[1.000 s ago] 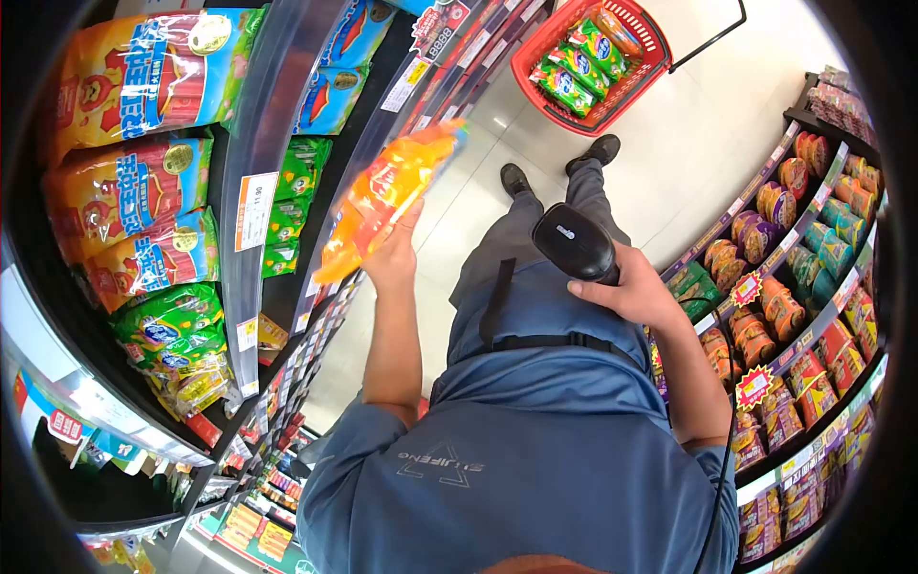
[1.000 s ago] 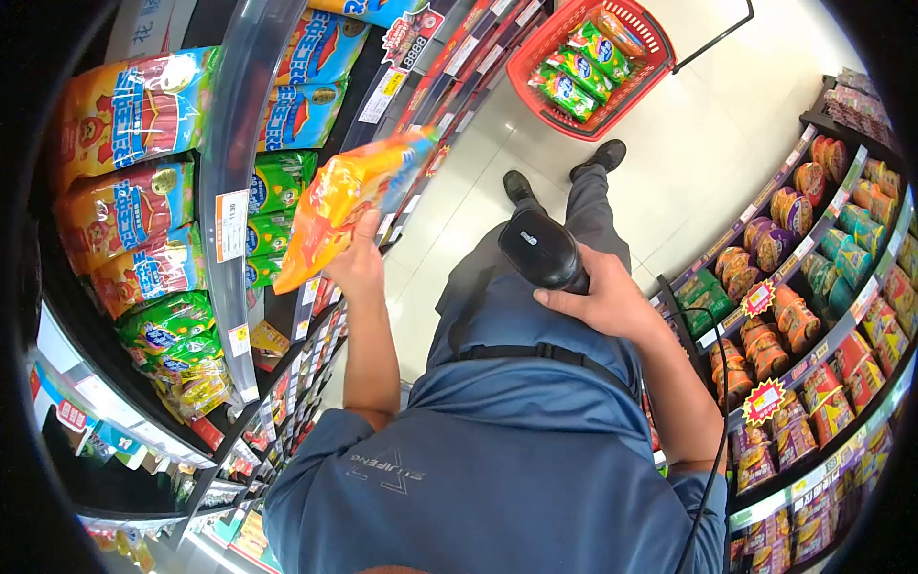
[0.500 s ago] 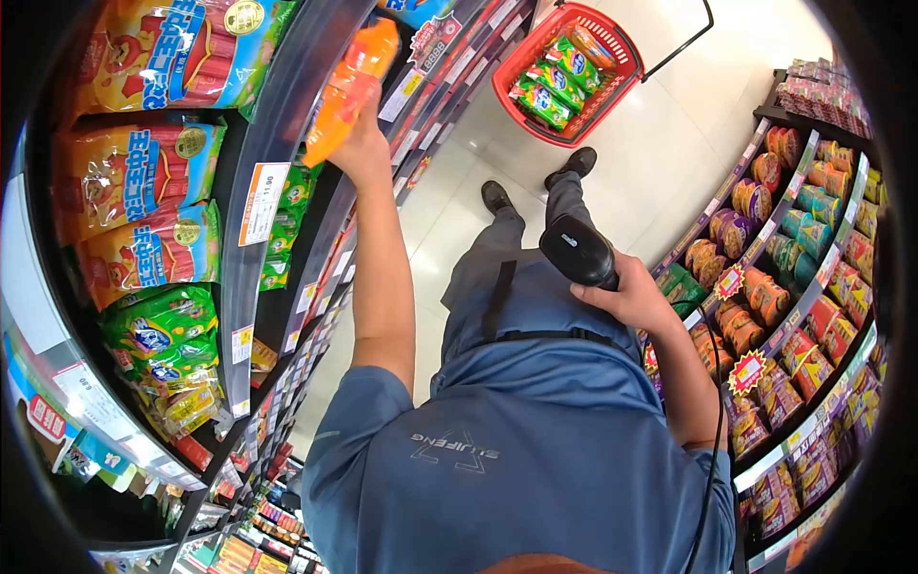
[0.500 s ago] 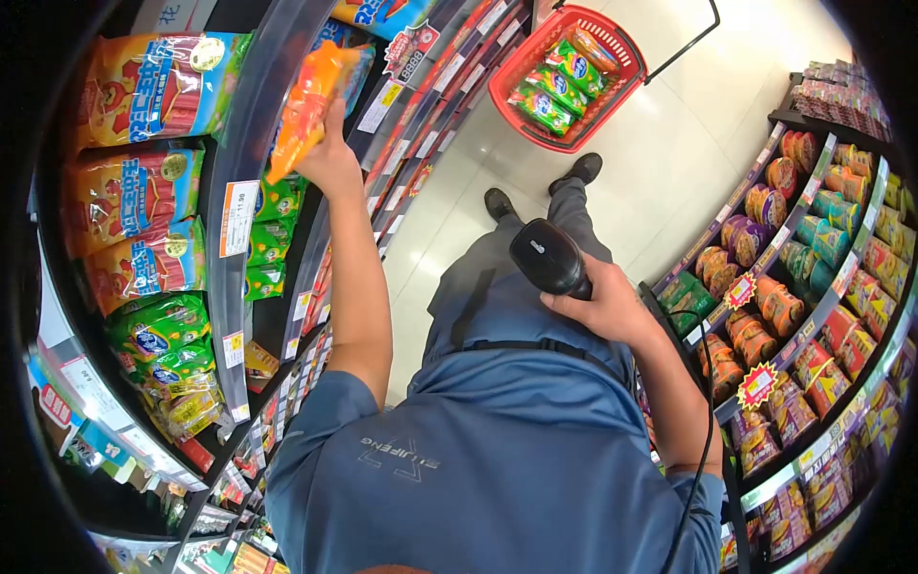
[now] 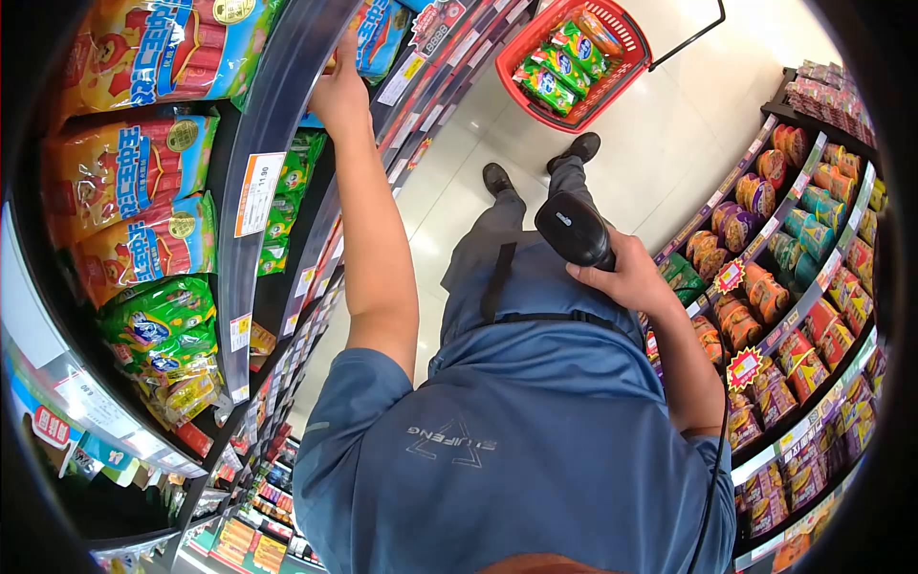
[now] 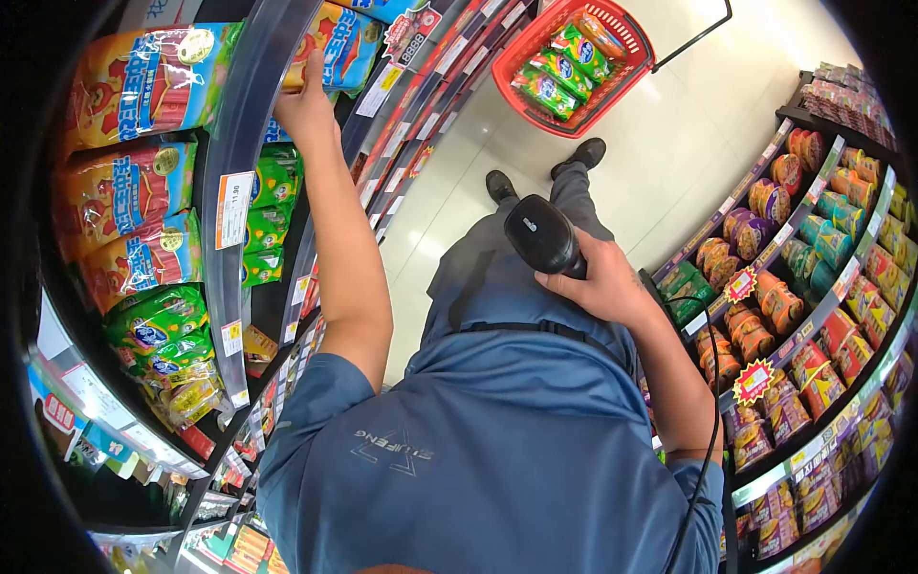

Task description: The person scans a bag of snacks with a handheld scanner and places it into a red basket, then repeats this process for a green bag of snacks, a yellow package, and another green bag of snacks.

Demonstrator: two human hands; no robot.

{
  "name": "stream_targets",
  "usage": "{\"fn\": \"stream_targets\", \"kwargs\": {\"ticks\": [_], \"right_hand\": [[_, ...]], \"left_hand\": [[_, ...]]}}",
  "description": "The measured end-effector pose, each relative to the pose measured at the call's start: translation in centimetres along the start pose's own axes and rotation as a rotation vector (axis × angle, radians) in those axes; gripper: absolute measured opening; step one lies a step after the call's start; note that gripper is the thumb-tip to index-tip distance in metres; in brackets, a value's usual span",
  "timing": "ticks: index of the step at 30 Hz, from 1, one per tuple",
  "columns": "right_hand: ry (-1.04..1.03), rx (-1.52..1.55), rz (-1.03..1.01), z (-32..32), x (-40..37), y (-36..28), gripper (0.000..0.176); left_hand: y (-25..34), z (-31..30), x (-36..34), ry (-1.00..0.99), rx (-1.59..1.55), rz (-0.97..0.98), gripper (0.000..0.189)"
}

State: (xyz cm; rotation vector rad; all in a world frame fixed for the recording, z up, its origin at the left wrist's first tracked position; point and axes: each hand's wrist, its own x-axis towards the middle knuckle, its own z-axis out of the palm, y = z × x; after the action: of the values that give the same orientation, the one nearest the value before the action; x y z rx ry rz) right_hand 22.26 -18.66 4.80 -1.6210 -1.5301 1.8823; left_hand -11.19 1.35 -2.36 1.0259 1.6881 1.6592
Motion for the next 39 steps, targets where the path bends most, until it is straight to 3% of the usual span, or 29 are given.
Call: {"fn": "stream_targets", "kwargs": {"ticks": [1, 3, 6, 12, 19, 25, 27, 29, 31, 33, 39], "right_hand": [[0.01, -0.002, -0.013, 0.0, 0.1, 0.2, 0.048], [0.007, 0.005, 0.007, -0.1, 0.1, 0.2, 0.048], [0.005, 0.012, 0.031, -0.4, 0.0, 0.1, 0.048], [-0.002, 0.01, 0.045, -0.5, 0.0, -0.2, 0.048], [-0.018, 0.009, 0.044, -0.2, 0.0, 0.0, 0.049], [-0.019, 0.047, 0.041, -0.3, 0.0, 0.6, 0.05], [-0.024, 0.065, 0.069, -0.8, 0.1, 0.7, 0.05], [-0.026, 0.085, 0.1, -1.8, -0.1, 1.2, 0.051], [0.0, 0.167, 0.047, -2.9, 0.0, 2.4, 0.051], [0.011, 0.202, 0.093, -4.4, 0.0, 3.7, 0.049], [0.081, 0.252, 0.245, -10.9, 1.7, 8.9, 0.044]], "left_hand": [[0.3, -0.3, -0.3, 0.001, 0.005, -0.001, 0.037], [0.9, -1.1, -0.9, 0.011, 0.358, 0.175, 0.043], [0.8, -1.9, -1.9, 0.002, 0.489, 0.137, 0.046], [1.4, -2.1, -0.4, -0.051, 0.593, 0.013, 0.036], [1.0, -2.3, -0.2, -0.028, 0.614, 0.096, 0.035], [-1.3, -4.8, 1.8, -0.169, 0.683, 0.127, 0.037], [-1.0, -5.0, 1.6, -0.237, 0.91, 0.011, 0.044], [4.2, -2.8, -1.0, -0.291, 1.121, -0.188, 0.045], [2.4, -2.5, -3.3, -0.198, 0.986, -0.248, 0.049], [0.9, -1.7, -6.2, -0.298, 1.062, -0.109, 0.042], [-5.4, 6.8, -14.6, -0.806, 0.968, -0.356, 0.032]]}}
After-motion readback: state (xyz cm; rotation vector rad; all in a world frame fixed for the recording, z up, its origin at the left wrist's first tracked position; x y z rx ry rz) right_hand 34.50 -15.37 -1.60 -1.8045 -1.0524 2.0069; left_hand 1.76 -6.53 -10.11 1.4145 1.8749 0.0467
